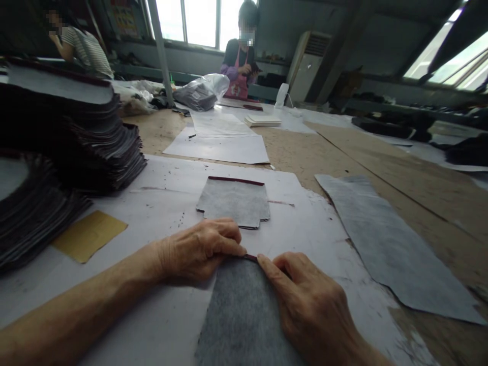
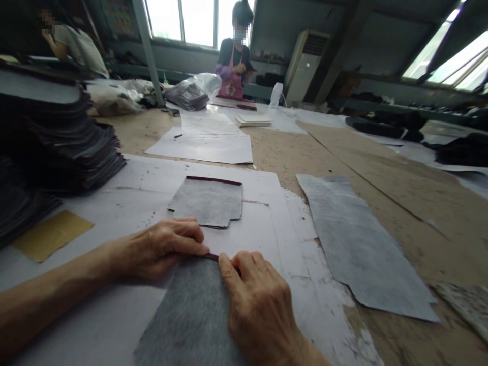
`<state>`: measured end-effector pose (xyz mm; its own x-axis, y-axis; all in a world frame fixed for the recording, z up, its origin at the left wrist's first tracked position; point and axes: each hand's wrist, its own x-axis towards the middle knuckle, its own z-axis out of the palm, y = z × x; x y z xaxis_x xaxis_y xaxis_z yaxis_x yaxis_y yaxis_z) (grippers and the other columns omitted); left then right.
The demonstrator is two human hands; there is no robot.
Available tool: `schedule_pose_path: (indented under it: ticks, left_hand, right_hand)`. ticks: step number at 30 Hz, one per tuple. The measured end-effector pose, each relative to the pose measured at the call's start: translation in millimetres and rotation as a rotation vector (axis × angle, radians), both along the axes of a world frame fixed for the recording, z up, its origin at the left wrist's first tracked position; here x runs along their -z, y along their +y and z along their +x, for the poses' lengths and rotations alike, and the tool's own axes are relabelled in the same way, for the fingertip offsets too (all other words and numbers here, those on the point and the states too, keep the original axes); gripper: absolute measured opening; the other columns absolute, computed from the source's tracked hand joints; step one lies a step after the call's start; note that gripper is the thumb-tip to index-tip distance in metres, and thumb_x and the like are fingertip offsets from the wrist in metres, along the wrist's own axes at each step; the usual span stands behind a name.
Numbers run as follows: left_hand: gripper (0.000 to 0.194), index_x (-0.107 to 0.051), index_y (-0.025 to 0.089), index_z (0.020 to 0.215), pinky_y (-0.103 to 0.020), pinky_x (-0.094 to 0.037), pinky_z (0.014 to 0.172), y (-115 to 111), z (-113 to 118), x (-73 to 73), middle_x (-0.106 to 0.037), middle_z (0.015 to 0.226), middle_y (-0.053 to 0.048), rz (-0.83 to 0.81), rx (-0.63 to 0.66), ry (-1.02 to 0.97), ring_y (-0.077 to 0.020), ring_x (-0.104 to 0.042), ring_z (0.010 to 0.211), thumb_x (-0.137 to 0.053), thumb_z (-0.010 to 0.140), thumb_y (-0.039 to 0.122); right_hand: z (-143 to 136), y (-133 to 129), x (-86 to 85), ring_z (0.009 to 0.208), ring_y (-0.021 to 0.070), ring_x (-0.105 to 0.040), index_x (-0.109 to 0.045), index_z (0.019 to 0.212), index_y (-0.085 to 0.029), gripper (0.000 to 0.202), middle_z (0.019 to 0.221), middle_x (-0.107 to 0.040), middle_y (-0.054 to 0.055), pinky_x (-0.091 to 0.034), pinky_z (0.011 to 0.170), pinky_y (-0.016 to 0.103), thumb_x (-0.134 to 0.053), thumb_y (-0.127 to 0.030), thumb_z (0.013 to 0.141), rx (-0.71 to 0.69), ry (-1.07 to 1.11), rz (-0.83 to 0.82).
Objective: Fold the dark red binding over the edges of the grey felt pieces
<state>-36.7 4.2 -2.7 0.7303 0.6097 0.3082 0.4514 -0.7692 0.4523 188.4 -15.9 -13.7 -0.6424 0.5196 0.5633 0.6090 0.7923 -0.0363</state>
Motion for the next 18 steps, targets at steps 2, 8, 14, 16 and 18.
schedule_pose_path:
  ticks: [2,8,14,16,18]
  left_hand:
    - [0.028,-0.062,0.011,0.089,-0.028,-0.044,0.07,-1,2,-2.5,-0.056,0.081,-0.007,0.046,0.015,0.055,-0.0155,-0.049,0.075,-0.043,0.073,-0.001]
    - [0.024,-0.06,0.008,0.089,-0.034,-0.042,0.069,-3,9,-4.1,-0.056,0.077,-0.008,0.238,0.073,0.194,-0.0185,-0.044,0.07,-0.048,0.068,0.005]
    - [0.026,-0.06,0.01,0.09,-0.033,-0.044,0.069,0,1,-0.7,-0.055,0.078,-0.008,0.182,0.057,0.124,-0.0182,-0.047,0.071,-0.047,0.067,0.004]
    - [0.027,-0.06,0.011,0.088,-0.031,-0.044,0.067,2,-5,-0.6,-0.056,0.08,-0.008,0.114,0.044,0.072,-0.0172,-0.048,0.072,-0.045,0.067,0.001]
    - [0.028,-0.06,0.013,0.086,-0.029,-0.044,0.065,4,-10,-1.4,-0.056,0.079,-0.007,0.067,0.037,0.036,-0.0162,-0.049,0.072,-0.043,0.068,0.0]
  right_hand:
    - [-1,0,-2.0,0.063,0.0158,-0.05,-0.063,0.101,-0.011,0.032,0.072,-0.057,0.006,-0.041,0.053,0.026,-0.038,-0.005,0.083,-0.003,-0.029,0.027]
    - [-17,3,-13.0,0.064,0.0205,-0.049,-0.065,0.078,-0.009,0.026,0.069,-0.057,0.009,-0.041,0.052,0.031,-0.04,-0.002,0.074,-0.032,-0.204,0.1]
    - [-27,10,-5.6,0.063,0.0192,-0.046,-0.064,0.074,-0.009,0.029,0.067,-0.054,0.009,-0.041,0.052,0.031,-0.036,0.0,0.072,-0.119,-0.068,0.004]
    - [-25,10,-2.7,0.063,0.0197,-0.045,-0.065,0.08,-0.007,0.029,0.068,-0.054,0.009,-0.041,0.052,0.032,-0.036,-0.002,0.076,-0.136,-0.072,0.051]
    - [-21,11,-1.8,0.063,0.019,-0.045,-0.065,0.082,-0.006,0.028,0.067,-0.054,0.009,-0.04,0.051,0.031,-0.038,-0.003,0.078,-0.139,-0.072,0.061]
